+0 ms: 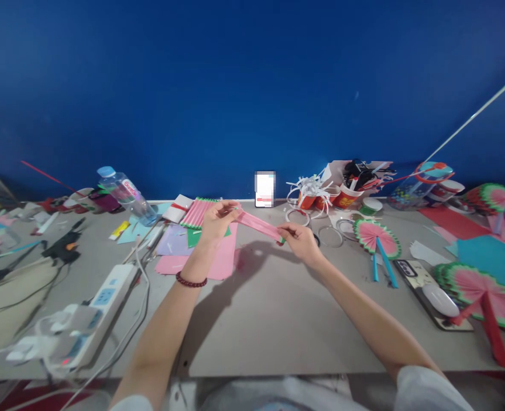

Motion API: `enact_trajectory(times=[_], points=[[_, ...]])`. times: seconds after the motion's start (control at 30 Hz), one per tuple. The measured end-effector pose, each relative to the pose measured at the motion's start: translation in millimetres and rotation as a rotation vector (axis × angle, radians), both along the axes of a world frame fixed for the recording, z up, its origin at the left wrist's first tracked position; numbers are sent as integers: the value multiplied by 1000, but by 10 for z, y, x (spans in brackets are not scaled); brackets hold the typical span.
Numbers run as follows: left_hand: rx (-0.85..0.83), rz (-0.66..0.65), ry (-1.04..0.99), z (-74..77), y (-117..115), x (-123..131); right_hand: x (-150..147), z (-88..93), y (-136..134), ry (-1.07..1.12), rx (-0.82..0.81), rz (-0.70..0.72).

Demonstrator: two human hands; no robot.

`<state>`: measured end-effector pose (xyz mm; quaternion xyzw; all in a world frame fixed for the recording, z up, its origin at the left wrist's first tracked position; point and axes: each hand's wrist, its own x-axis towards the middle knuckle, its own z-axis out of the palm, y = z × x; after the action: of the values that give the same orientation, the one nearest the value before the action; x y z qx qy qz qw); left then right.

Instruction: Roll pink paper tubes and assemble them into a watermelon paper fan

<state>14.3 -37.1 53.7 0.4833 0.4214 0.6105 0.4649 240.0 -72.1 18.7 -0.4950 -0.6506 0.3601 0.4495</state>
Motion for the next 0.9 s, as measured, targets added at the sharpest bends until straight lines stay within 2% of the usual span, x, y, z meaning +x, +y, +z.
enact_trajectory(times=[0.07, 0.13, 0.23, 0.37, 0.43, 0.53, 0.63, 0.77, 0.9], points=[[31, 32, 62, -10, -6, 11, 32, 13, 3, -51, -19, 38], [71, 20, 161, 14, -50, 32, 54, 49, -12, -132, -24, 142], [137, -127, 312, 81, -181, 107, 34, 125, -68, -187, 26, 276], [229, -264, 491, 134, -382, 275, -59, 171, -156, -121, 112, 191], [234, -272, 463, 134, -448, 353, -94, 157, -184, -68, 149, 126], [210, -251, 342, 115, -484, 424, -120, 127, -211, 41, 207, 23], [204, -227, 296, 86, -475, 446, -136, 122, -241, 114, 247, -9], [296, -192, 355, 69, -473, 449, -162, 148, -303, 150, 275, 8], [432, -163, 476, 94, -519, 457, -175, 158, -350, 131, 339, -52]])
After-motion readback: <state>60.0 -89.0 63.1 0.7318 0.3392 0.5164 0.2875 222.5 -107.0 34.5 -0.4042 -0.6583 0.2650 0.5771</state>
